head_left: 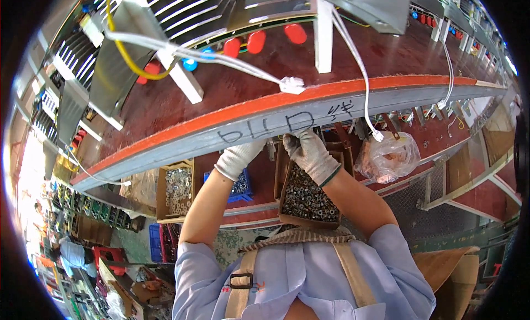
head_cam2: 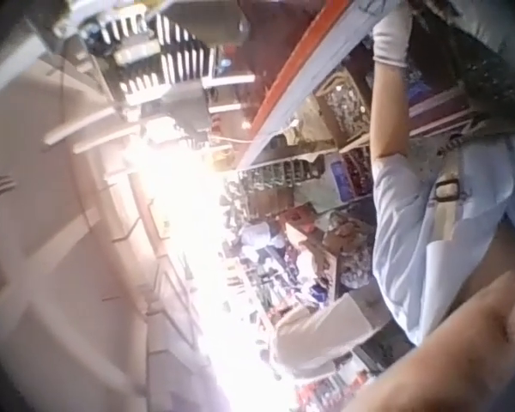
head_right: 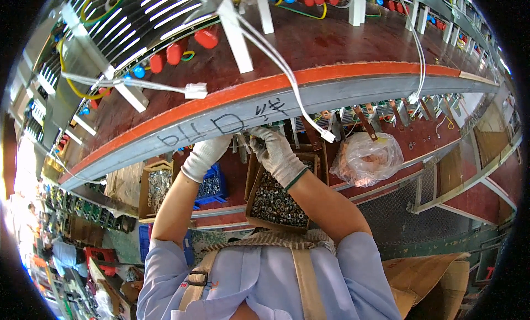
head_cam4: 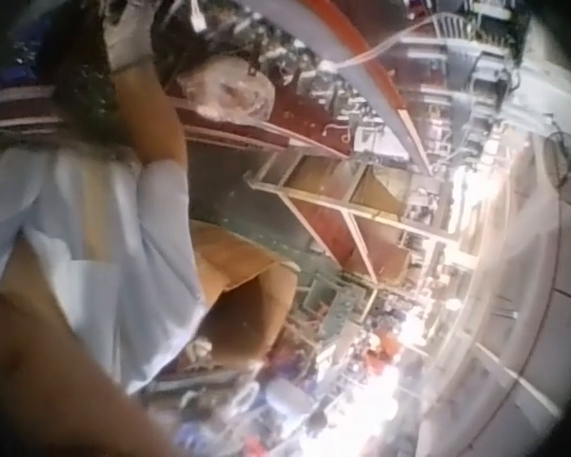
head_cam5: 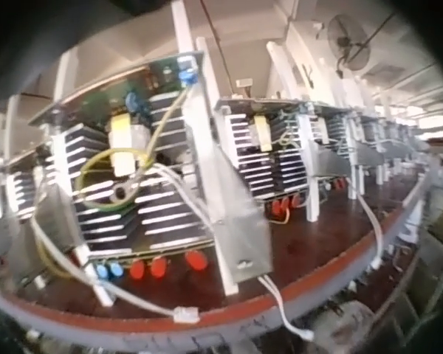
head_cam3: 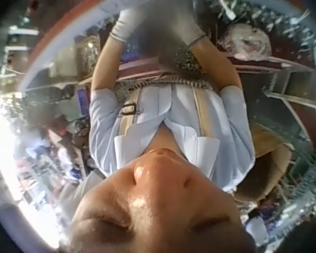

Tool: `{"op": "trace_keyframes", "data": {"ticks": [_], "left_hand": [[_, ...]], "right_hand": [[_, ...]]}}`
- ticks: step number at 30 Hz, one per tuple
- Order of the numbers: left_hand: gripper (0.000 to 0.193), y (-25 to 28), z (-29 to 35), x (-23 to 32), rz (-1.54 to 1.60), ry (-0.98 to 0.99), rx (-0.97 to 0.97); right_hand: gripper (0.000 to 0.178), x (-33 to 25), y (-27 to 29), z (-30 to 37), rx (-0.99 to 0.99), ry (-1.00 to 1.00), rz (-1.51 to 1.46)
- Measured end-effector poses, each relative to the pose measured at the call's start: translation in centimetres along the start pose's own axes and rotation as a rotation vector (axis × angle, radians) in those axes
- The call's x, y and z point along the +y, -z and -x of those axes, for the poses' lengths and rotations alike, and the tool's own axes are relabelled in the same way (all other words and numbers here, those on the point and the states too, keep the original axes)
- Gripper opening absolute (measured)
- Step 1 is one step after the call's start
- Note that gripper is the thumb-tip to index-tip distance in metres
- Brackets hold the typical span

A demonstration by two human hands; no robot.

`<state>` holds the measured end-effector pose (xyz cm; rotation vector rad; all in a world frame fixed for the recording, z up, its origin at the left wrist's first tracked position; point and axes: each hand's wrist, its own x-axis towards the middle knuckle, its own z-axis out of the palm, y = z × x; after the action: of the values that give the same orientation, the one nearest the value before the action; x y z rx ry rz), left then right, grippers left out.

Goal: The person assembles an electronic component by connecting wires to a circuit board and securing it with screws using a screwdriver.

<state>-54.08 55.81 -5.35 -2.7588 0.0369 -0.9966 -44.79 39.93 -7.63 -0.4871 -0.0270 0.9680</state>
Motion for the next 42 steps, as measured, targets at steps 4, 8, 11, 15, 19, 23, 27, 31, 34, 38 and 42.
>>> {"op": "trace_keyframes", "data": {"ticks": [4, 8, 11, 15, 19, 23, 27, 31, 34, 38, 42], "left_hand": [[0.028, -2.4, -1.8, 1.1, 0.045, 0.004, -0.068], [0.043, -4.9, -1.8, -1.1, 0.708, 0.217, -0.092], [0.045, -5.4, -2.3, -1.5, 0.629, 0.237, -0.188], [0.050, -4.5, -2.8, -1.6, 0.477, 0.297, -0.365], [0.053, -4.9, -3.0, -1.4, 0.375, 0.334, -0.487], [0.054, -9.4, 1.6, -5.1, 0.786, 0.451, -0.359], [0.054, -9.1, 1.5, -4.7, 0.982, 0.499, -0.320], [0.052, -4.3, -3.3, -0.6, 0.924, 0.506, -0.437], [0.051, -4.3, -3.1, -0.9, 0.207, 0.311, -0.470], [0.049, -6.3, 0.6, -4.4, -0.148, 0.159, -0.350], [0.045, -3.3, -1.6, -2.9, -0.001, 0.051, -0.339]], "right_hand": [[0.008, -1.2, 1.0, 0.2, -0.079, -0.025, 0.028], [0.010, -0.6, 1.5, -0.5, -0.222, -0.036, -0.010], [0.010, -0.6, 1.2, -0.5, -0.185, -0.039, -0.025], [0.006, -1.2, -0.3, 0.7, 0.015, -0.038, -0.078], [0.010, -0.8, 3.7, -1.1, -0.196, 0.159, 0.240], [0.015, -0.4, 1.8, -0.7, -0.218, -0.049, 0.012], [0.016, -0.4, 0.9, -0.1, -0.083, -0.032, 0.006], [0.016, -1.4, 2.5, -0.3, -0.162, -0.036, -0.005], [0.015, -1.2, 2.0, -0.3, -0.180, -0.028, -0.012], [0.015, -0.1, 0.0, 0.3, -0.110, -0.034, 0.021], [0.006, -1.2, -0.6, 0.9, -0.027, -0.019, -0.090]]}}
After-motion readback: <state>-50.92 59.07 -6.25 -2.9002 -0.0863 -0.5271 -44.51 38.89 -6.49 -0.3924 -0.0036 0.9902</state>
